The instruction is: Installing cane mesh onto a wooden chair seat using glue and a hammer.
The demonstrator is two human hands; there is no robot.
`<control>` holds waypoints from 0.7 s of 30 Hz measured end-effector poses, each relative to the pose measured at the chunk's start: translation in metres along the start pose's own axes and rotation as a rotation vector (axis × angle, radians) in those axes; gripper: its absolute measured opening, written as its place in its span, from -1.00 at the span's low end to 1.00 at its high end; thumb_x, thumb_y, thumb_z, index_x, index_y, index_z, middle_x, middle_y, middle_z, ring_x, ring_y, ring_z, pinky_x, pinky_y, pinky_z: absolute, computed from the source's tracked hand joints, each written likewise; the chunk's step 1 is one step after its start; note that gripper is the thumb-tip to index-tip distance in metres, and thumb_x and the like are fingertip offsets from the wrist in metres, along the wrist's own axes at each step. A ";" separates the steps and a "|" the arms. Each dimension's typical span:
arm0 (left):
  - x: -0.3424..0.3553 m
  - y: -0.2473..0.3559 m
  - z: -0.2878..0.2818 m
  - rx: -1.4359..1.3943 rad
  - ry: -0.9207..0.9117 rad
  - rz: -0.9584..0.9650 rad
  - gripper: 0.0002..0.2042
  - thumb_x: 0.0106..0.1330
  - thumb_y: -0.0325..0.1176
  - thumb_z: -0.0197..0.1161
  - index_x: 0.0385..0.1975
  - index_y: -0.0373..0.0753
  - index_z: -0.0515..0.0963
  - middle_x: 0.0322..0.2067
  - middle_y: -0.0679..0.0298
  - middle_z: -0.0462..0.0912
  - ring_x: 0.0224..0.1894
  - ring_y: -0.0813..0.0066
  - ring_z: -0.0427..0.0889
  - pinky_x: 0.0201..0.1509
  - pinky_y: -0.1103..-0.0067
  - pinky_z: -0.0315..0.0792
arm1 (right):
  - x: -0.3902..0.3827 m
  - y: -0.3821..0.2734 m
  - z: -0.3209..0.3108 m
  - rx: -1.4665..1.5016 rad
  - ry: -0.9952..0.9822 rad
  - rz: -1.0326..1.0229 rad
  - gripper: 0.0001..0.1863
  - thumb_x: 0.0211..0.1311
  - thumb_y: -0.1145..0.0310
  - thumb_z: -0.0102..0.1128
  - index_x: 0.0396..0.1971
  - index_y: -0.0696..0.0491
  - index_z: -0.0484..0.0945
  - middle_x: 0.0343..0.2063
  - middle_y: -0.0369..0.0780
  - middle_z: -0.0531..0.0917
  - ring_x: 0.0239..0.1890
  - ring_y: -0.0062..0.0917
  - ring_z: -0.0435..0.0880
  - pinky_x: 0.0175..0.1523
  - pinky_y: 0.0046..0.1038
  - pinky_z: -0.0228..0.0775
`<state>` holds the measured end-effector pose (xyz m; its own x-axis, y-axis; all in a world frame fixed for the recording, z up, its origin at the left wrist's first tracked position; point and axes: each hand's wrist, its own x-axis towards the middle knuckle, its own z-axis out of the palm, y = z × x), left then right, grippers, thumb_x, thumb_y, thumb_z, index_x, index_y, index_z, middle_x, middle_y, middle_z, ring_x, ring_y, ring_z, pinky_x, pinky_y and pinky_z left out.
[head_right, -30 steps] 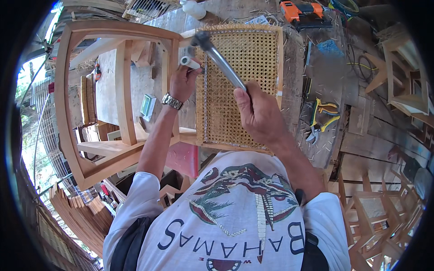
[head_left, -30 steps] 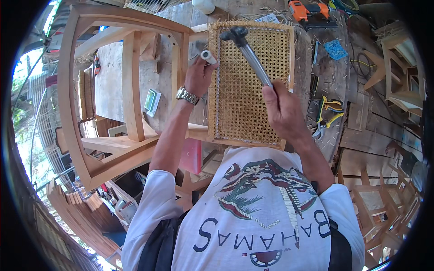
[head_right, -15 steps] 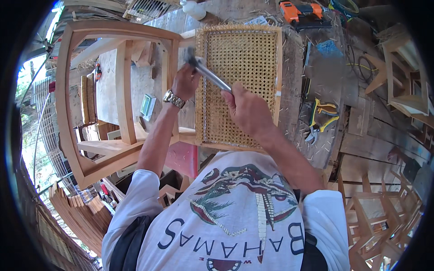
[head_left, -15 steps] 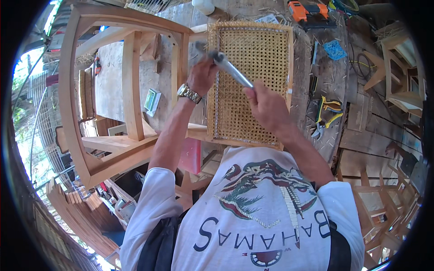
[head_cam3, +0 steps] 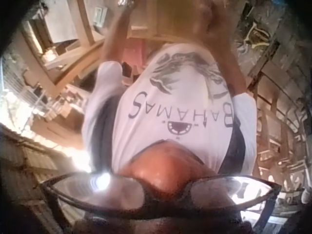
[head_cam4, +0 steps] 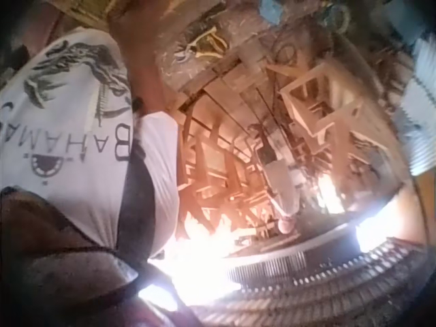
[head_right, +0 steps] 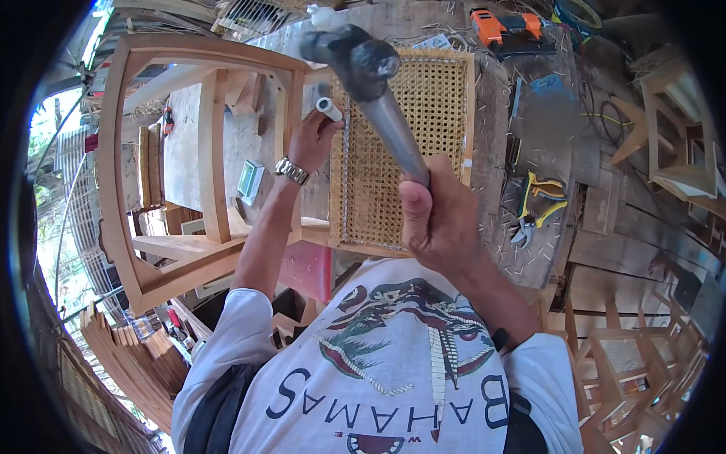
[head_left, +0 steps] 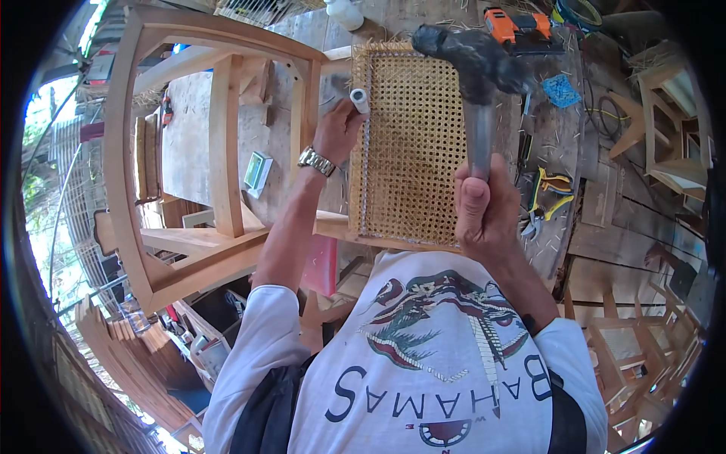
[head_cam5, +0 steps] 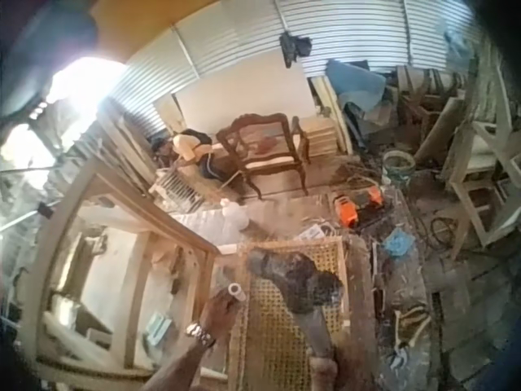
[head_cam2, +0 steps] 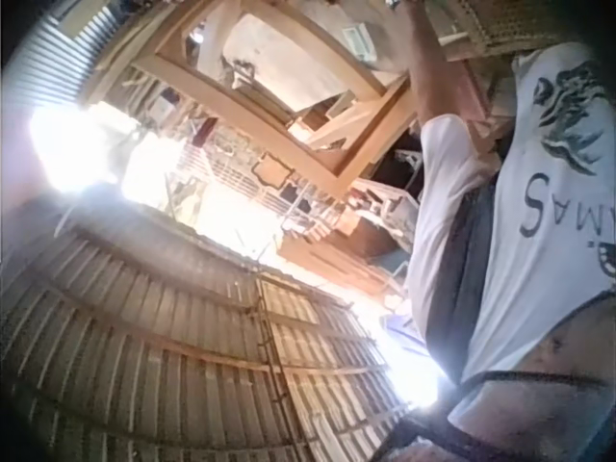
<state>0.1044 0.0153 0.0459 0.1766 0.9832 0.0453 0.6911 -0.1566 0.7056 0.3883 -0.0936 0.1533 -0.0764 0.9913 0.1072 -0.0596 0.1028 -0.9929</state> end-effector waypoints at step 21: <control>0.004 -0.009 -0.016 -0.443 0.137 -0.024 -0.83 0.38 -0.45 0.25 -0.08 -0.21 0.51 -0.26 0.34 0.68 -0.21 0.62 0.62 -0.12 0.59 0.49 | 0.023 0.036 -0.021 -0.289 0.018 0.203 -0.61 0.53 0.05 -0.07 -0.31 0.12 0.42 -0.73 -0.31 0.33 -0.69 -0.66 0.32 -0.57 -0.44 0.17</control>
<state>0.0883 0.0225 0.0512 0.0495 0.9940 0.0971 0.3230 -0.1079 0.9402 0.4054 -0.0655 0.1189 -0.0404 0.9949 -0.0925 0.2394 -0.0802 -0.9676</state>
